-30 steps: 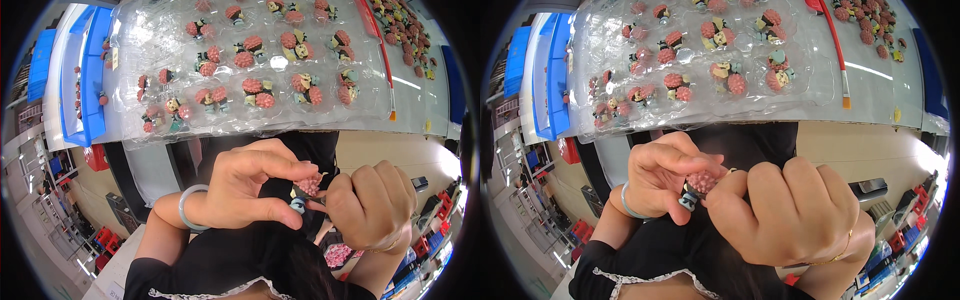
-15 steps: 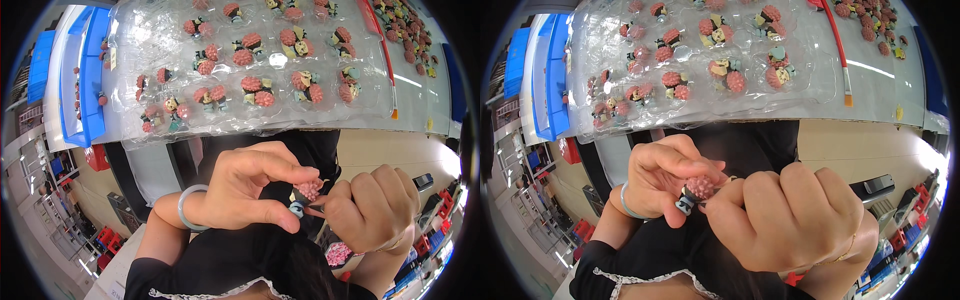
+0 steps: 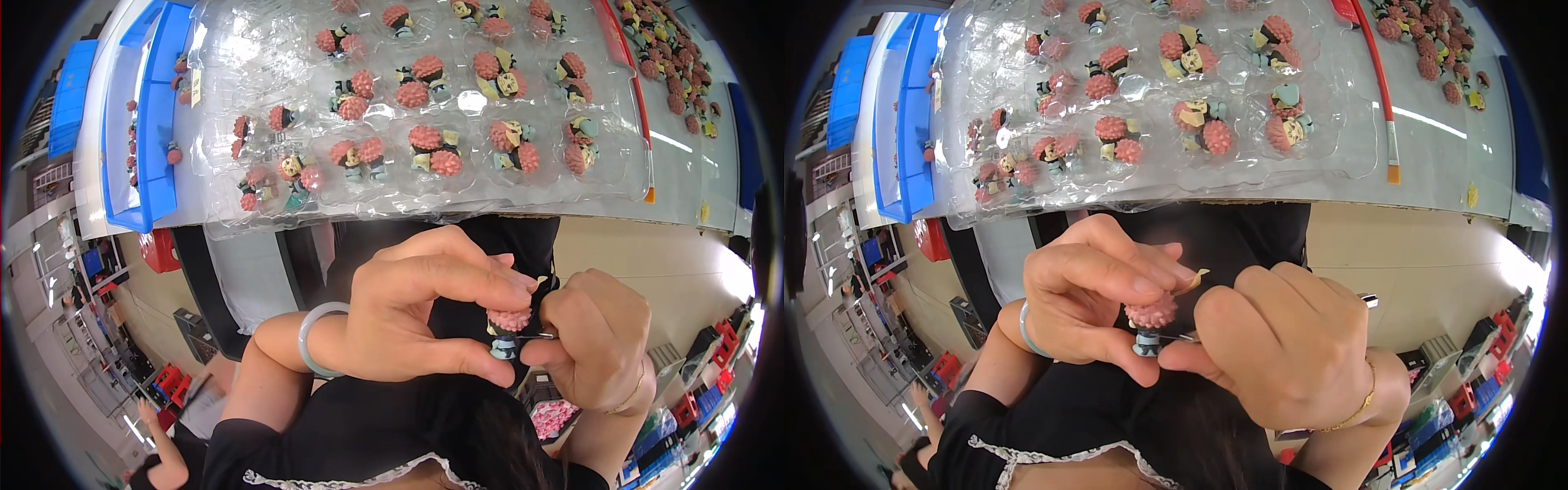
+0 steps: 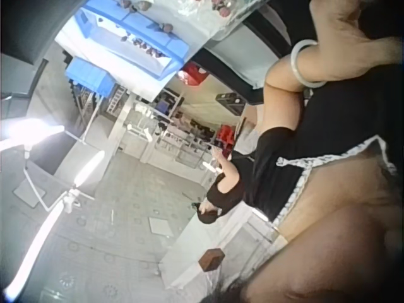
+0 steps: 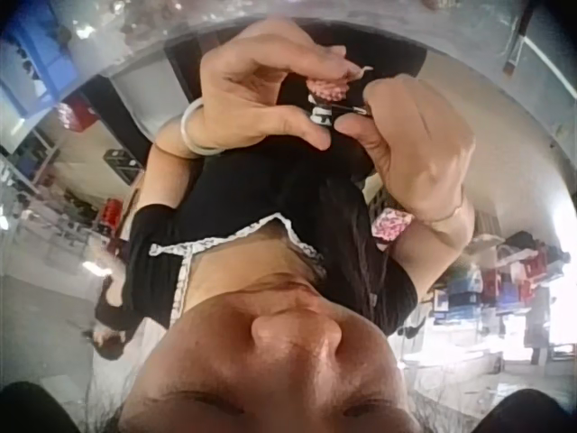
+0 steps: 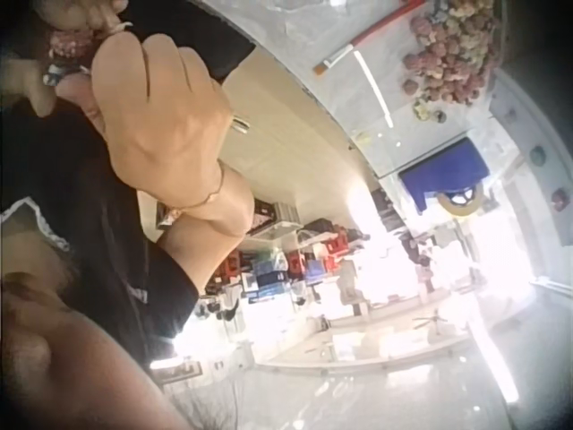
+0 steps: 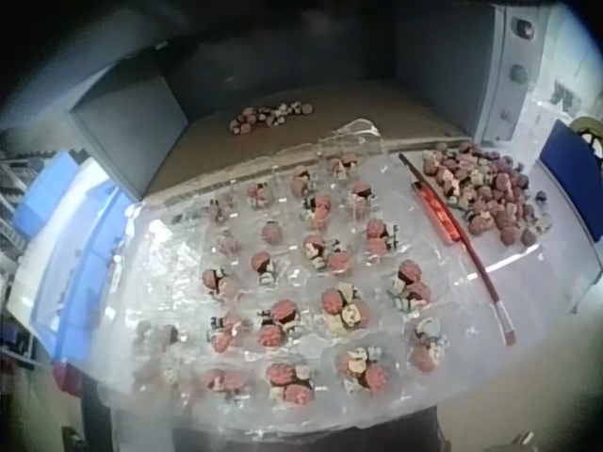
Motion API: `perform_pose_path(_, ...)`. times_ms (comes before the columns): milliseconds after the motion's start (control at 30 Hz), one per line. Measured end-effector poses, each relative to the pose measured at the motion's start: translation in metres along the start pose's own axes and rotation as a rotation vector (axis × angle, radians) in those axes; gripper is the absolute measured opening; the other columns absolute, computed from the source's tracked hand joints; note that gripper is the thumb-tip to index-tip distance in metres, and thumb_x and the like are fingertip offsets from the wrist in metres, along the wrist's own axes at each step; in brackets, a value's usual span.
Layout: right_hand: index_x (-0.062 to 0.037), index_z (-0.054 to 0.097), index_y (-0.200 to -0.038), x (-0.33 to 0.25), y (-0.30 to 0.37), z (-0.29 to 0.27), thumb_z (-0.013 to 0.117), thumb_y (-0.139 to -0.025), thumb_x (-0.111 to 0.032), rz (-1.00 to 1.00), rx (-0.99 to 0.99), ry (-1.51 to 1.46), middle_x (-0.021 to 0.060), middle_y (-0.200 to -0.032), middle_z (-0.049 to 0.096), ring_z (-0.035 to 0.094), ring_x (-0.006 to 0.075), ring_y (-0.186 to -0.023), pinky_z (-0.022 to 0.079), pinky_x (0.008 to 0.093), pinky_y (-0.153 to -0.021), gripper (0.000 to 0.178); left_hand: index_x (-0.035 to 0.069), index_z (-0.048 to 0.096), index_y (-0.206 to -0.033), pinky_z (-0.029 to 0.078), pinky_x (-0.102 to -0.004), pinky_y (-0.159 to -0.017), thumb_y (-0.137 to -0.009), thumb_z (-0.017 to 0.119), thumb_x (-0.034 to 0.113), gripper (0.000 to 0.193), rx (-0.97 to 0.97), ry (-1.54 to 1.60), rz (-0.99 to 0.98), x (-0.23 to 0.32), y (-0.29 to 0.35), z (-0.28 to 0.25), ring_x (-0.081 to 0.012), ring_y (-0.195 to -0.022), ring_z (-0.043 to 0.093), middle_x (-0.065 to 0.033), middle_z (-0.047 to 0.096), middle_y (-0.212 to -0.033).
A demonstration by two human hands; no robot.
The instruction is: The recorder is painting and assembling small decorative figurines at a studio workbench.
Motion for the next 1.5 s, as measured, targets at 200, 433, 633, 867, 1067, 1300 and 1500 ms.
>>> perform_pose_path(200, -0.0058, 0.045, -0.062, 0.001, 0.000, -0.001, 0.064, -0.067, -0.029, -0.036, -0.028, 0.004, 0.0027, -0.053, 0.036, 0.038, 0.0160, -0.042, 0.029, 0.0269, -0.035, 0.030, 0.003, 0.058, -0.101, 0.035, -0.0389, -0.096, -0.054, 0.079, 0.008, 0.052, -0.030, -0.070, 0.039, 0.001, -0.001, 0.000, -0.0270, -0.093, 0.056, -0.0107, 0.052, -0.093)
perform_pose_path(433, -0.0067, 0.043, -0.060, 0.001, 0.000, 0.002, 0.062, -0.069, -0.031, -0.008, -0.029, -0.028, 0.0028, -0.052, 0.036, 0.038, 0.0156, -0.042, 0.029, 0.0273, -0.035, 0.032, 0.005, 0.060, -0.099, 0.036, -0.0388, -0.094, -0.053, 0.079, 0.010, 0.050, -0.013, -0.113, 0.031, 0.005, -0.002, 0.001, -0.0265, -0.093, 0.056, -0.0104, 0.053, -0.093)
perform_pose_path(633, -0.0074, 0.043, -0.060, 0.003, 0.000, 0.004, 0.063, -0.068, -0.031, 0.004, -0.009, -0.069, 0.0025, -0.051, 0.035, 0.039, 0.0162, -0.041, 0.030, 0.0274, -0.035, 0.032, 0.005, 0.060, -0.099, 0.037, -0.0385, -0.093, -0.054, 0.079, 0.012, 0.050, -0.030, -0.118, 0.031, 0.004, -0.002, 0.000, -0.0260, -0.092, 0.057, -0.0108, 0.053, -0.094)
perform_pose_path(867, -0.0074, 0.043, -0.060, 0.002, -0.001, 0.002, 0.063, -0.068, -0.031, 0.010, -0.032, -0.054, 0.0024, -0.051, 0.036, 0.039, 0.0168, -0.041, 0.030, 0.0276, -0.035, 0.032, 0.003, 0.063, -0.092, 0.046, -0.0358, -0.082, -0.054, 0.078, 0.011, 0.042, 0.055, -0.158, 0.096, 0.004, -0.007, 0.003, -0.0190, -0.083, 0.058, -0.0098, 0.061, -0.088)
perform_pose_path(1067, -0.0073, 0.044, -0.061, 0.004, -0.002, 0.004, 0.063, -0.069, -0.032, 0.022, -0.028, -0.053, 0.0022, -0.052, 0.038, 0.039, 0.0168, -0.041, 0.031, 0.0280, -0.035, 0.032, 0.003, 0.063, -0.092, 0.046, -0.0347, -0.081, -0.054, 0.078, 0.011, 0.042, 0.058, -0.156, 0.086, 0.003, -0.007, 0.002, -0.0192, -0.084, 0.058, -0.0097, 0.061, -0.088)
perform_pose_path(1300, -0.0072, 0.045, -0.064, 0.005, -0.003, 0.005, 0.063, -0.069, -0.031, 0.095, -0.125, -0.174, 0.0034, -0.053, 0.043, 0.046, 0.0204, -0.045, 0.037, 0.0294, -0.040, 0.030, 0.004, 0.064, -0.092, 0.046, -0.0342, -0.082, -0.054, 0.078, 0.012, 0.041, 0.050, -0.135, 0.075, 0.001, -0.007, 0.000, -0.0191, -0.084, 0.058, -0.0089, 0.061, -0.088)
perform_pose_path(1500, -0.0075, 0.048, -0.066, 0.011, -0.004, 0.010, 0.065, -0.067, -0.031, 0.024, -0.099, -0.249, 0.0029, -0.053, 0.043, 0.046, 0.0203, -0.045, 0.038, 0.0290, -0.041, 0.029, 0.004, 0.062, -0.095, 0.042, -0.0371, -0.087, -0.054, 0.078, 0.010, 0.044, 0.009, -0.103, 0.065, 0.003, -0.004, -0.001, -0.0233, -0.088, 0.058, -0.0098, 0.057, -0.090)
Point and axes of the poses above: each hand's wrist, its own y-axis away from the middle knuckle, its own z-axis out of the palm, x = y × z, the point moved 1 cm from there along -y, towards the middle knuckle
